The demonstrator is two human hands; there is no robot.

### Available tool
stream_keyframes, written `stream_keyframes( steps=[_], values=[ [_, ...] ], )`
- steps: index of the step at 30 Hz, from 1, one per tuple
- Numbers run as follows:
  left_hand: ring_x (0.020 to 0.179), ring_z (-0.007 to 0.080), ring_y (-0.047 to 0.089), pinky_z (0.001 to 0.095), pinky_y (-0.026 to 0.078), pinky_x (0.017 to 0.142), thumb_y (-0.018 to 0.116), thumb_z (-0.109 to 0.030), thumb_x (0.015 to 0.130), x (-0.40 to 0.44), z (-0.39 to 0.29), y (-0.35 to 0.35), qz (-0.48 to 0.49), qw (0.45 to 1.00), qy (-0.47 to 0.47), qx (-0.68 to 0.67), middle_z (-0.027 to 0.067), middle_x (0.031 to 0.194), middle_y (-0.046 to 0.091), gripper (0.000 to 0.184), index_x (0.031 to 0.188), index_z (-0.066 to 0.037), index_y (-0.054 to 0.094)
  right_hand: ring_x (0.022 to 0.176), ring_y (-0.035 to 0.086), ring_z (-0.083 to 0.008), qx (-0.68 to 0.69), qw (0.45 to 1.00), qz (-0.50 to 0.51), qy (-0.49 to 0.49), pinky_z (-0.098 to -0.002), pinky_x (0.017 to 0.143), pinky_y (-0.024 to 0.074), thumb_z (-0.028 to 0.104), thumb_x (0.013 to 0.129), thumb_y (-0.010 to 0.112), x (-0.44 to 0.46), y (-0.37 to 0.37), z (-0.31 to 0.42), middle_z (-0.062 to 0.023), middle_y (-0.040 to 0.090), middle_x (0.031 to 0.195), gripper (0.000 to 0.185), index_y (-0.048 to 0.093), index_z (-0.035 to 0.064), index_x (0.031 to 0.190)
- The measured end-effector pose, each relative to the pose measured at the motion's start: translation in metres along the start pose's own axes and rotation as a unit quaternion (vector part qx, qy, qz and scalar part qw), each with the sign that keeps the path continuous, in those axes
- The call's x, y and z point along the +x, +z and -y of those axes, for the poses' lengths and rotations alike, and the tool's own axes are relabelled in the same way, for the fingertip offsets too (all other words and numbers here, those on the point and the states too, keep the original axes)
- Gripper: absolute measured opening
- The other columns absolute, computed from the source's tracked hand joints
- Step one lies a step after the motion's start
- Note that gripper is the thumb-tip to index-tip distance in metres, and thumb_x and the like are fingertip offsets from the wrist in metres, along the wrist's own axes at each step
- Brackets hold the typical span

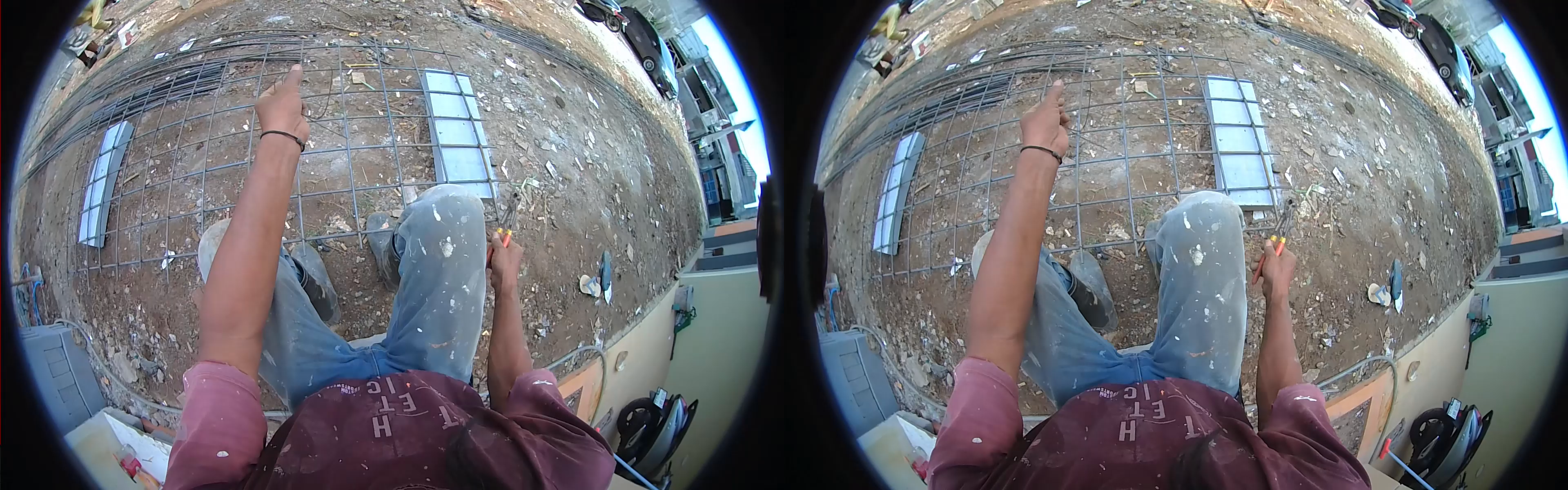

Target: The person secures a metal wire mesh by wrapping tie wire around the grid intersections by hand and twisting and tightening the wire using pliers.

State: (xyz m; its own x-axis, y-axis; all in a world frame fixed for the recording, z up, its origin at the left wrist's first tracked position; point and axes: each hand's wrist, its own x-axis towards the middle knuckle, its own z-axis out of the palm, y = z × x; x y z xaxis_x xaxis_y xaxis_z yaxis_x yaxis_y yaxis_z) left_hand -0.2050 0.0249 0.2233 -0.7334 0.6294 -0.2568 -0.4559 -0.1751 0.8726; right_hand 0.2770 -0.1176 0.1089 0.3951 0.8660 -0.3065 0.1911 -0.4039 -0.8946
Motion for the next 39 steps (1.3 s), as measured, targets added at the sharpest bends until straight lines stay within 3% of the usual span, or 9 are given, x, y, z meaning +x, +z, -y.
stream_keyframes(
  steps=[2,6,8,15,20,23,25,32,39],
  values=[
    [0.053,0.0138,0.047,0.0333,0.036,0.050,0.074,-0.002,0.089,0.008,-0.003,-0.001,0.021,0.997,0.038,0.057,0.0046,0.067,0.051,0.022,0.075,-0.002,0.057,0.055,0.066,-0.0183,-0.010,0.999,-0.019,-0.027,-0.0324,0.045,0.0517,0.021,0.105,0.064,-0.016,-0.018,0.053,-0.0093,0.065,0.070,0.026,0.066,-0.0035,0.099],
    [0.055,0.0134,0.050,0.0335,0.035,0.049,0.060,0.006,0.092,-0.009,-0.027,0.013,-0.009,0.999,-0.035,0.030,0.0054,0.068,0.054,0.017,0.076,-0.001,0.059,0.055,0.065,-0.0176,0.048,0.991,-0.051,-0.118,-0.0311,0.048,0.0545,0.022,0.105,0.064,-0.026,-0.049,0.138,-0.0092,0.066,0.071,0.027,0.066,-0.0047,0.100],
    [0.084,0.0168,0.057,0.0368,0.046,0.071,0.054,0.003,0.092,-0.009,-0.027,0.021,0.005,0.996,-0.092,0.002,0.0079,0.098,0.062,0.013,0.098,0.006,0.065,0.056,0.066,-0.0174,0.048,0.984,-0.054,-0.162,-0.0311,0.048,0.0545,0.023,0.106,0.063,-0.042,-0.053,0.192,-0.0086,0.066,0.073,0.029,0.068,-0.0054,0.105],
    [0.086,0.0174,0.070,0.0262,0.056,0.068,0.047,0.010,0.099,-0.014,0.000,0.055,-0.001,0.994,-0.045,-0.097,0.0168,0.103,0.070,0.035,0.133,0.011,0.057,0.059,0.063,-0.0145,0.140,0.965,0.170,-0.144,-0.0282,0.054,0.0527,0.026,0.106,0.063,-0.053,-0.011,0.295,-0.0056,0.064,0.075,0.031,0.068,-0.0032,0.116],
    [0.087,0.0205,0.072,0.0268,0.062,0.069,0.045,0.011,0.101,-0.023,0.001,0.067,0.038,0.993,-0.051,-0.100,0.0199,0.108,0.068,0.039,0.140,0.008,0.048,0.050,0.056,-0.0139,0.011,0.980,0.198,-0.019,-0.0368,0.030,0.0347,0.019,0.100,0.064,0.004,0.105,0.197,-0.0056,0.060,0.071,0.022,0.061,0.0000,0.090],
    [0.088,0.0263,0.073,0.0337,0.067,0.074,0.046,0.011,0.101,-0.016,0.000,0.066,0.069,0.991,-0.062,-0.093,0.0217,0.114,0.066,0.043,0.144,0.004,0.044,0.094,0.076,-0.0398,-0.362,0.918,0.122,-0.104,-0.0509,0.074,0.0604,0.023,0.091,0.071,0.013,0.165,0.103,-0.0255,0.075,0.099,0.027,0.068,-0.0026,0.086],
    [0.091,0.0277,0.073,0.0339,0.067,0.075,0.047,0.012,0.101,-0.022,-0.004,0.064,0.076,0.989,-0.067,-0.104,0.0222,0.114,0.066,0.044,0.144,0.004,0.043,0.116,0.069,-0.0442,-0.386,0.901,0.191,-0.043,-0.0518,0.097,0.0550,0.025,0.090,0.072,0.000,0.184,0.065,-0.0302,0.073,0.112,0.029,0.070,-0.0025,0.101],
    [0.112,0.0357,0.071,0.0365,0.067,0.089,0.055,0.009,0.102,-0.027,0.001,0.051,0.179,0.979,-0.093,-0.038,0.0255,0.126,0.064,0.046,0.145,0.008,0.042,0.119,0.064,-0.0461,-0.369,0.916,0.120,-0.103,-0.0542,0.097,0.0519,0.035,0.087,0.083,-0.014,0.258,-0.091,-0.0269,0.064,0.127,0.065,0.052,0.0004,0.132],
    [0.102,0.0315,0.076,0.0297,0.069,0.079,0.057,0.010,0.100,-0.060,0.018,0.070,0.265,0.957,-0.120,-0.012,0.0255,0.117,0.069,0.037,0.136,0.011,0.049,0.110,0.069,-0.0412,-0.509,0.817,0.191,-0.192,-0.0501,0.094,0.0551,0.040,0.094,0.072,0.004,0.216,-0.031,-0.0272,0.070,0.120,0.047,0.070,-0.0014,0.116]
  ],
)
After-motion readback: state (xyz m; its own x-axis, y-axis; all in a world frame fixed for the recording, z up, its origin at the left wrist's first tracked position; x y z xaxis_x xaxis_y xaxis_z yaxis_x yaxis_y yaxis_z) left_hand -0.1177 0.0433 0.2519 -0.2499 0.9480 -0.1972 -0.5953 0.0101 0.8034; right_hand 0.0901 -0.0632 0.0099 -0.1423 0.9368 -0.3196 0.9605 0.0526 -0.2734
